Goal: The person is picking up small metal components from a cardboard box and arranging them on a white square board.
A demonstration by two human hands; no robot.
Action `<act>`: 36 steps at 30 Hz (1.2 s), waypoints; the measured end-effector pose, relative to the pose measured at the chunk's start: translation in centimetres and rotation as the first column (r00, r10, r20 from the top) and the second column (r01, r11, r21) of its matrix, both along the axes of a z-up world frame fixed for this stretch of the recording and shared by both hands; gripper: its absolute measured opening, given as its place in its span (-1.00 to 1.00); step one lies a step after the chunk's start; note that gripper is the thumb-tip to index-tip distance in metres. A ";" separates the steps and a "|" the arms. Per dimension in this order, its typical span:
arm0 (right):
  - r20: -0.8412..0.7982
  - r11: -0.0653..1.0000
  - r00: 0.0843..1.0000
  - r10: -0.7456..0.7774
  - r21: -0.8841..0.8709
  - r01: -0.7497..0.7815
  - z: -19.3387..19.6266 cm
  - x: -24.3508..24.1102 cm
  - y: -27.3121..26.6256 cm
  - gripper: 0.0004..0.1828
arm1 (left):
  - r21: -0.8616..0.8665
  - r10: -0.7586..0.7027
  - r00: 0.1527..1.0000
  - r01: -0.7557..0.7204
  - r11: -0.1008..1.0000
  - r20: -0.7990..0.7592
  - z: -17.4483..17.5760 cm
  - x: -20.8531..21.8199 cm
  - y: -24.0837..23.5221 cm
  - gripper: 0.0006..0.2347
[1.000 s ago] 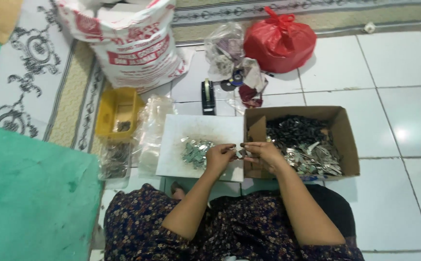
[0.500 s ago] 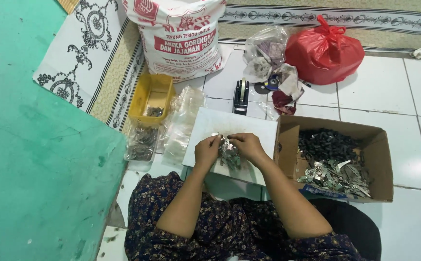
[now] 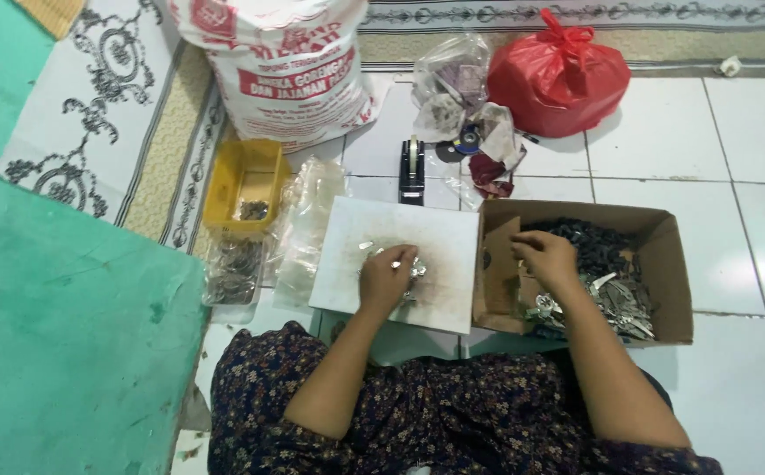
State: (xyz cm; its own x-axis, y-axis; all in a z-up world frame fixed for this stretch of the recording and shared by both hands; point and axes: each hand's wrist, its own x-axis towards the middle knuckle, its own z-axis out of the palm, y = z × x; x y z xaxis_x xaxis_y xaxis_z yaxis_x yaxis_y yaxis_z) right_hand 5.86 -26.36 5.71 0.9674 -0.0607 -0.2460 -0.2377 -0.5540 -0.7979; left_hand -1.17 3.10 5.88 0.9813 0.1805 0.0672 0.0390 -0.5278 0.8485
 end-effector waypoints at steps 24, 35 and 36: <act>-0.269 0.759 0.852 0.449 -0.388 -0.522 -14.2 0.1 -4.7 -0.62 | 0.924 -0.687 0.698 0.369 0.105 -0.201 -15.1 6.6 -20.0 -0.86; -0.339 0.770 0.858 0.386 -0.395 -0.502 -14.2 0.1 -4.3 -0.71 | 0.782 -0.542 0.594 0.582 -0.221 -0.595 -23.8 7.3 -22.4 -0.90; -0.352 0.758 0.852 0.387 -0.406 -0.511 -14.2 0.0 -4.1 -0.70 | 0.771 -0.530 0.592 0.599 -0.214 -0.607 -23.9 7.5 -22.4 -0.91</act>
